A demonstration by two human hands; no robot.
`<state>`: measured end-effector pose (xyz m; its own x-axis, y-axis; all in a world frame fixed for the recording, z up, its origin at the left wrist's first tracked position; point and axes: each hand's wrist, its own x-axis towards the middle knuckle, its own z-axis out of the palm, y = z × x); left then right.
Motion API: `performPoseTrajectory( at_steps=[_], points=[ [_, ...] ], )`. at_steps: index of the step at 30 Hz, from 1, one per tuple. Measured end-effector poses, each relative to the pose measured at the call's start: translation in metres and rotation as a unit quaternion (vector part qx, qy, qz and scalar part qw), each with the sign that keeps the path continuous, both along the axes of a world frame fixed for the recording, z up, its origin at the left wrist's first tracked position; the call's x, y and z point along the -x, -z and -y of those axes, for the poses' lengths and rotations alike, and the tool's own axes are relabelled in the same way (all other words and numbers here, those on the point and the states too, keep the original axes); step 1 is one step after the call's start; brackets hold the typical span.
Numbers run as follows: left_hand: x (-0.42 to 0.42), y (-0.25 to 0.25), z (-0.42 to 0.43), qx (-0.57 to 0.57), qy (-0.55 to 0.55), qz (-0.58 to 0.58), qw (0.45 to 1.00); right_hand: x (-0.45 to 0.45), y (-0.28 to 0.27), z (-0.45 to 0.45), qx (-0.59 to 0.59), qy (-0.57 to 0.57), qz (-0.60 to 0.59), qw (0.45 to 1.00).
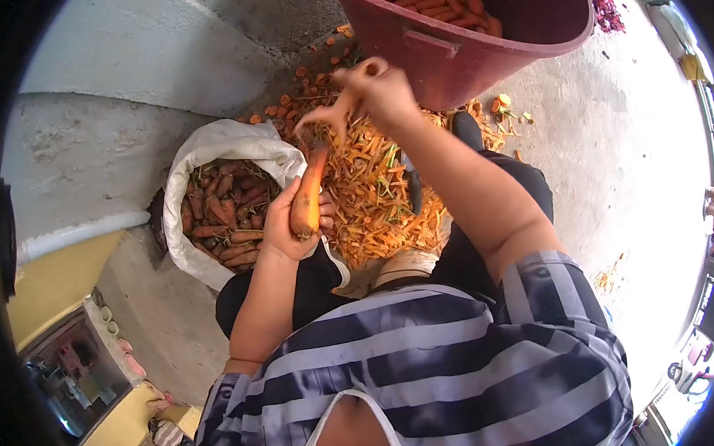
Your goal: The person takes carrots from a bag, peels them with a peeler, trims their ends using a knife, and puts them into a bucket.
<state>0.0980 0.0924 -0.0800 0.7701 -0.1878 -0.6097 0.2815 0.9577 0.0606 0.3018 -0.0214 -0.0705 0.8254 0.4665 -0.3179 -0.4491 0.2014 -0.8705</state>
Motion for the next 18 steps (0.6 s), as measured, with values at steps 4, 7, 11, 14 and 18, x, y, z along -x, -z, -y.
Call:
performPoseTrajectory(
  at_steps=[4, 7, 11, 14, 18],
  points=[
    [-0.010, -0.015, 0.015, -0.194, -0.011, -0.070, 0.978, 0.060, -0.005, -0.010, -0.070, -0.230, -0.087, 0.967],
    [-0.002, -0.003, 0.008, -0.078, 0.027, 0.004, 0.997, 0.049, 0.008, -0.009, -0.039, -0.183, -0.090, 0.978],
    [-0.001, -0.008, 0.011, 0.004, 0.046, 0.055, 0.997, -0.026, 0.045, 0.006, 0.072, 0.026, -0.021, 0.997],
    [-0.001, -0.006, 0.008, 0.003, 0.033, 0.049, 0.998, -0.018, 0.038, 0.002, 0.016, 0.060, -0.045, 0.997],
    [0.002, 0.007, 0.004, -0.127, 0.023, 0.041, 0.991, 0.051, -0.013, -0.011, -0.007, -0.193, -0.037, 0.980]
  ],
)
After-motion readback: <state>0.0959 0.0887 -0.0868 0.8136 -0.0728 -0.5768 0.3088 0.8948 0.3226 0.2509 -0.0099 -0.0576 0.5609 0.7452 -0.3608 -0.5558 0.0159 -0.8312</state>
